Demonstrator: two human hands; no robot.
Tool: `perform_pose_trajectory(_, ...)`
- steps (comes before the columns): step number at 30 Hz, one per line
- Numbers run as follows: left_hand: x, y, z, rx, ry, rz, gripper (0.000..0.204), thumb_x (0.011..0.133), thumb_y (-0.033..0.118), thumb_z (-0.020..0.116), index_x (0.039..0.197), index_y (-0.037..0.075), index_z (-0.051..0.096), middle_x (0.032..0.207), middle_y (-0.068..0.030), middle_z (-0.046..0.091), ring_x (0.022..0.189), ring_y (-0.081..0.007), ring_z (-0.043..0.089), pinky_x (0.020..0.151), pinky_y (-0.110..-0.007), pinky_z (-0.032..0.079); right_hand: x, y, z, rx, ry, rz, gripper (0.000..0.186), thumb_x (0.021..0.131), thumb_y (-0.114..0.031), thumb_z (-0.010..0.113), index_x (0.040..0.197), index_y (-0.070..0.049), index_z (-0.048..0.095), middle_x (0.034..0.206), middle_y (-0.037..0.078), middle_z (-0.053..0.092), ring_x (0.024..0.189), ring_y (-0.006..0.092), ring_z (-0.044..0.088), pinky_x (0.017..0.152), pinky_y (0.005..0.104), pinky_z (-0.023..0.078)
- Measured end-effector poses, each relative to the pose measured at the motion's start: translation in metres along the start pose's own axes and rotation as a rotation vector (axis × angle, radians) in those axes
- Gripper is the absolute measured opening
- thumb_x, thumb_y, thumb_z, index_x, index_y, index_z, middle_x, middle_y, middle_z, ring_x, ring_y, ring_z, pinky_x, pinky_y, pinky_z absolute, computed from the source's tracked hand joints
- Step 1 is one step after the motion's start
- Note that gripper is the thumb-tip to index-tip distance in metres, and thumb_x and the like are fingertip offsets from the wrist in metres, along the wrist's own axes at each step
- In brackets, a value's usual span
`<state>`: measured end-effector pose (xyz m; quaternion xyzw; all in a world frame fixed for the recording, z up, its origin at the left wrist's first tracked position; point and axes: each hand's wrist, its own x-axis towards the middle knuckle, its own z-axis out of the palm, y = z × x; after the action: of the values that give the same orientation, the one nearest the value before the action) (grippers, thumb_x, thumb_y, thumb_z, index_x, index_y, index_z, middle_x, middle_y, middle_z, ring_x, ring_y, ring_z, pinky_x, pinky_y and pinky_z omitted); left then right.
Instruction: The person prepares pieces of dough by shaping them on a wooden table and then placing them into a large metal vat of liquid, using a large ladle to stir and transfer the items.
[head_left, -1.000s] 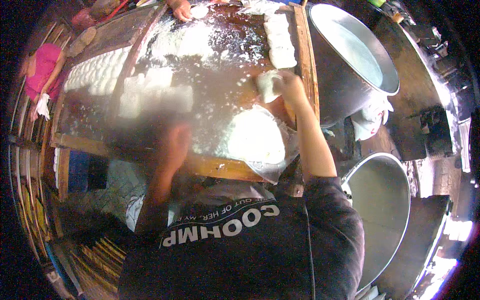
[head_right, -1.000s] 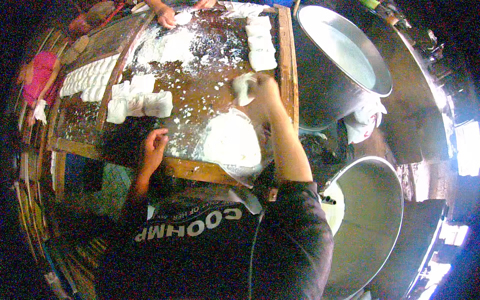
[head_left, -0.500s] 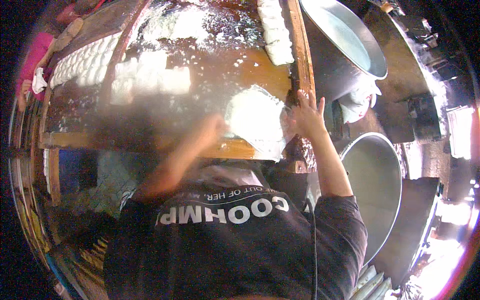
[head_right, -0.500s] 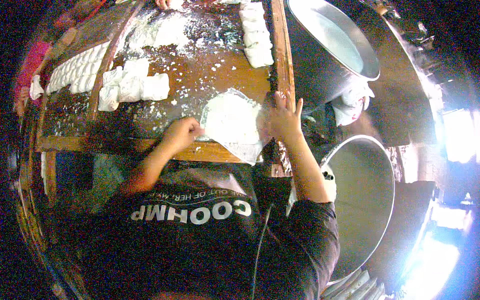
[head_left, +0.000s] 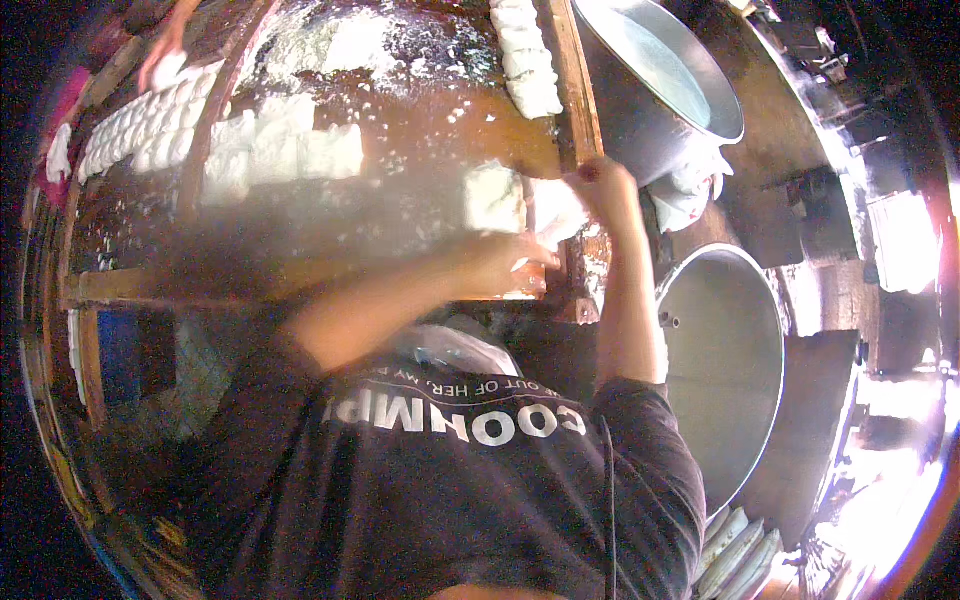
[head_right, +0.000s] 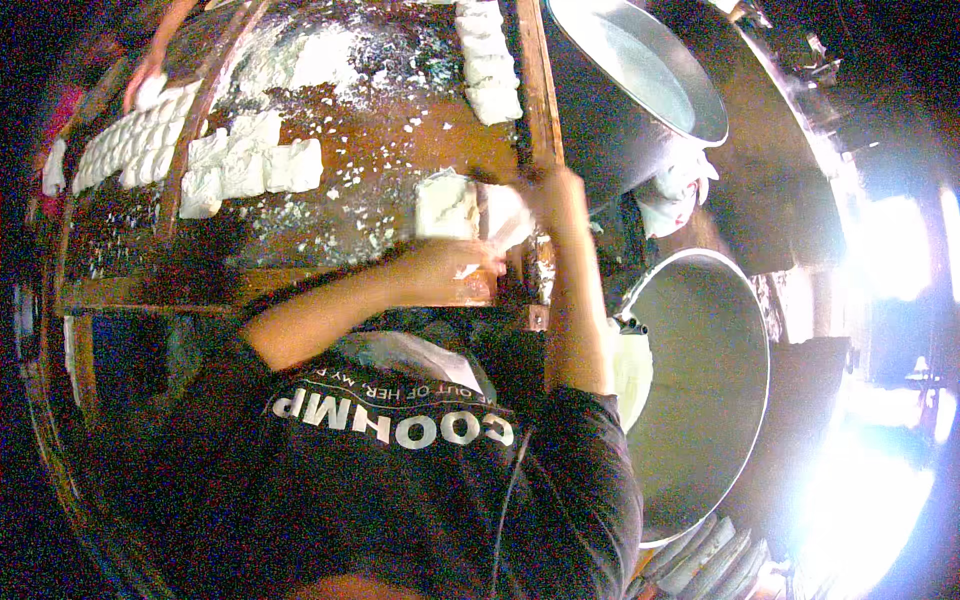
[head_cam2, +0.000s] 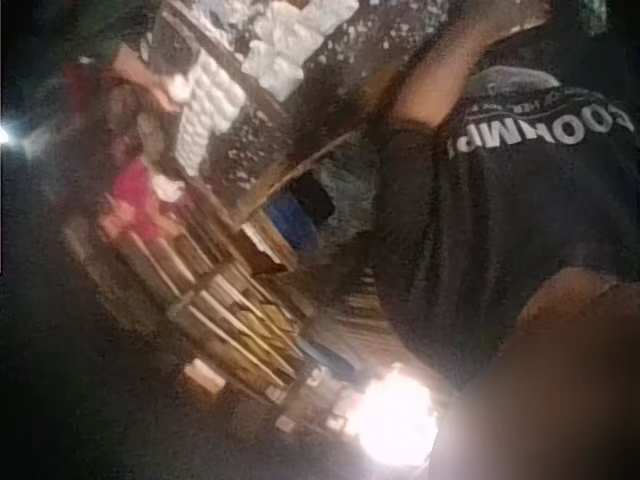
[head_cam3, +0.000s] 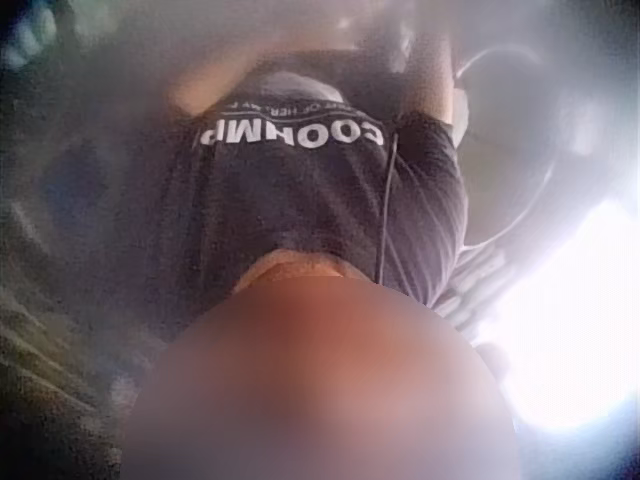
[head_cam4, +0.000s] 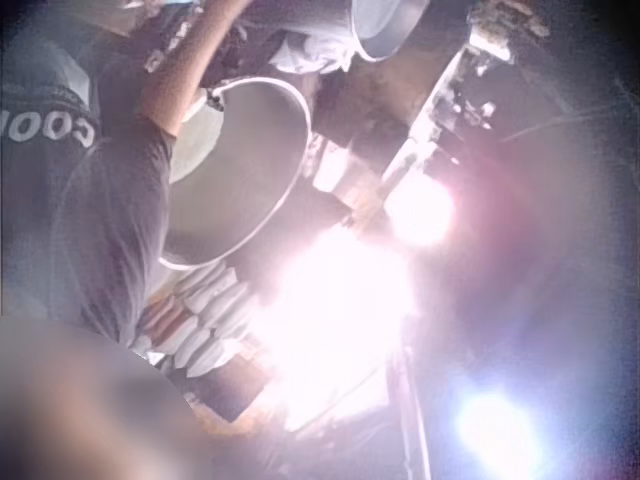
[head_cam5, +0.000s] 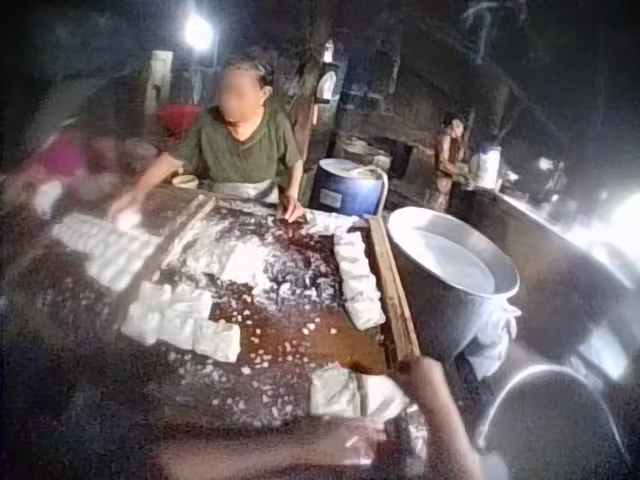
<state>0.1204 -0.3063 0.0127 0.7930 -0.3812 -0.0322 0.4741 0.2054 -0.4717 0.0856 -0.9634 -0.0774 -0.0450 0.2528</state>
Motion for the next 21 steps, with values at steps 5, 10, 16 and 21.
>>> perform_pose_trajectory(5, -0.006, 0.007, -0.021, 0.216, 0.308, -0.151, 0.016, 0.074, 0.022, 0.061, 0.083, 0.009, 0.063, 0.090, -0.0140, 0.058, 0.081, -0.0255, 0.057, 0.073, -0.033, 0.044, 0.019, -0.048, 0.040, 0.522, -0.430, -0.306, 0.019, 0.073, -0.001, 0.051, 0.090, -0.004, 0.061, 0.082, 0.011, 0.061, 0.069, 0.0158, 0.060, 0.050, 0.0297, 0.048)
perform_pose_trajectory(10, -0.005, -0.017, -0.047, 0.286, 0.134, -0.601, 0.018, 0.073, 0.020, 0.062, 0.082, 0.005, 0.061, 0.080, -0.0143, 0.057, 0.072, -0.0255, 0.056, 0.069, -0.033, 0.044, 0.061, -0.015, 0.086, -0.027, -0.540, -0.512, 0.009, 0.072, -0.004, 0.053, 0.078, -0.005, 0.060, 0.068, 0.009, 0.057, 0.068, 0.0191, 0.058, 0.058, 0.0280, 0.045)
perform_pose_trajectory(16, 0.039, -0.010, -0.074, 0.033, 0.787, -0.550, 0.015, 0.076, 0.016, 0.059, 0.081, 0.002, 0.056, 0.075, -0.0069, 0.057, 0.068, -0.0192, 0.054, 0.063, -0.030, 0.044, 0.056, -0.055, 0.040, 0.467, -0.143, -0.506, 0.013, 0.080, -0.007, 0.049, 0.090, -0.001, 0.055, 0.072, 0.012, 0.059, 0.064, 0.0180, 0.057, 0.059, 0.0280, 0.045)
perform_pose_trajectory(21, 0.014, -0.033, -0.057, 0.561, 0.246, -0.393, 0.021, 0.073, 0.030, 0.058, 0.074, 0.009, 0.062, 0.073, -0.0093, 0.056, 0.069, -0.0264, 0.056, 0.064, -0.034, 0.046, -0.005, -0.022, 0.009, 0.269, -0.360, -0.564, 0.011, 0.072, -0.010, 0.060, 0.082, -0.004, 0.061, 0.075, 0.012, 0.059, 0.069, 0.0225, 0.058, 0.063, 0.0289, 0.045)
